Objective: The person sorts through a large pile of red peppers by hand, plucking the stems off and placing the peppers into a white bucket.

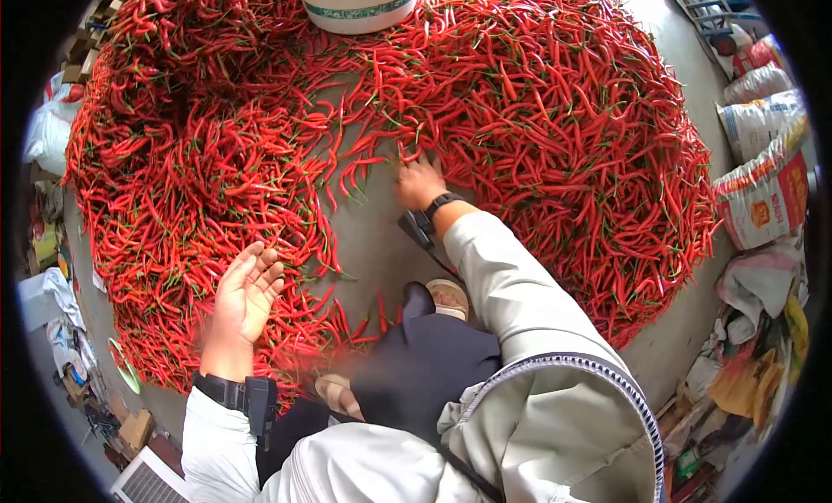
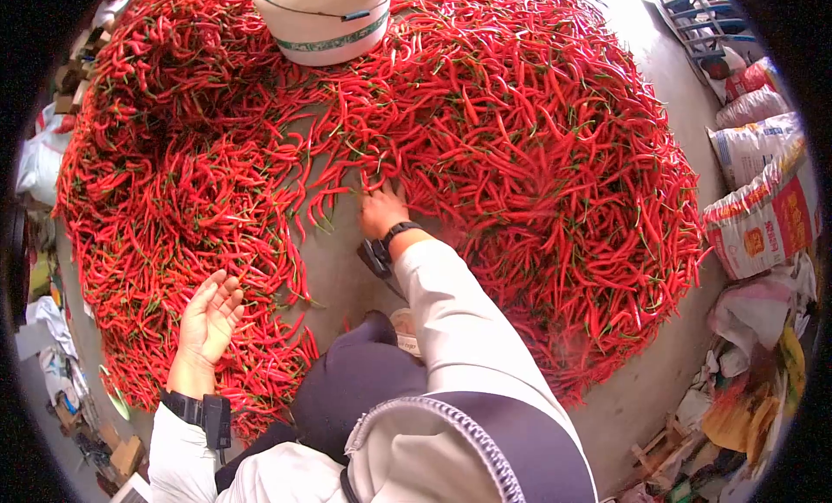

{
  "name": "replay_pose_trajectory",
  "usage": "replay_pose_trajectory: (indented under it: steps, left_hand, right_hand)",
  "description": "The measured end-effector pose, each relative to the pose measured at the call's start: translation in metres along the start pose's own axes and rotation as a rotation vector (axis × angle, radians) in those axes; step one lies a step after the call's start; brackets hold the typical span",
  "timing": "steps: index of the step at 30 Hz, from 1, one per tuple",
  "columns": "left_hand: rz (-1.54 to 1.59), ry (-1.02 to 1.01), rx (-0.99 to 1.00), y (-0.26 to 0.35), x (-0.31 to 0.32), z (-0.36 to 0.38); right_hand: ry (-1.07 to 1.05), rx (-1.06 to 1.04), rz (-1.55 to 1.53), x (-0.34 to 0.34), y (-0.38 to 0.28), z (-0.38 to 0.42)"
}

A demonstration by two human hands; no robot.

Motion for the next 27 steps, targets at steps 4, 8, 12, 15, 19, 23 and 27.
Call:
replay_pose_trajectory:
  steps: [4, 8, 12, 15, 19, 23, 27]
  left_hand:
    - [-0.054, 0.045, -0.021, 0.000, 0.003, -0.003]
    - [-0.089, 0.070, -0.047, -0.010, -0.003, -0.003]
    - [-0.078, 0.087, -0.060, -0.019, -0.006, -0.005]
    - [-0.068, 0.066, -0.048, -0.024, -0.001, -0.004]
    - [-0.087, 0.046, -0.048, -0.029, 0.006, 0.000]
    - [-0.078, 0.046, -0.066, -0.033, 0.004, 0.004]
    - [-0.098, 0.107, -0.043, -0.024, -0.006, 0.015]
  right_hand:
    - [0.021, 0.160, 0.122, -0.031, 0.013, -0.037]
    - [0.134, 0.238, 0.056, -0.094, 0.027, -0.047]
    - [0.483, 0.350, -0.012, -0.164, 0.053, -0.045]
    - [0.713, 0.383, -0.084, -0.213, 0.066, -0.013]
    - [0.998, 0.269, -0.122, -0.236, 0.029, 0.038]
    - [0.781, -0.278, -0.220, -0.141, -0.038, 0.022]
    - [0.145, -0.089, -0.317, -0.004, -0.043, -0.012]
Point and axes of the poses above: each hand's wrist, its own z-axis away from the middle knuckle, its own x-axis out of the palm, y = z × x, the point moved 8 cm from there along -z, towards the middle knuckle, and after that the axes turned 15 degrees about -z, right-handed, at the moved point
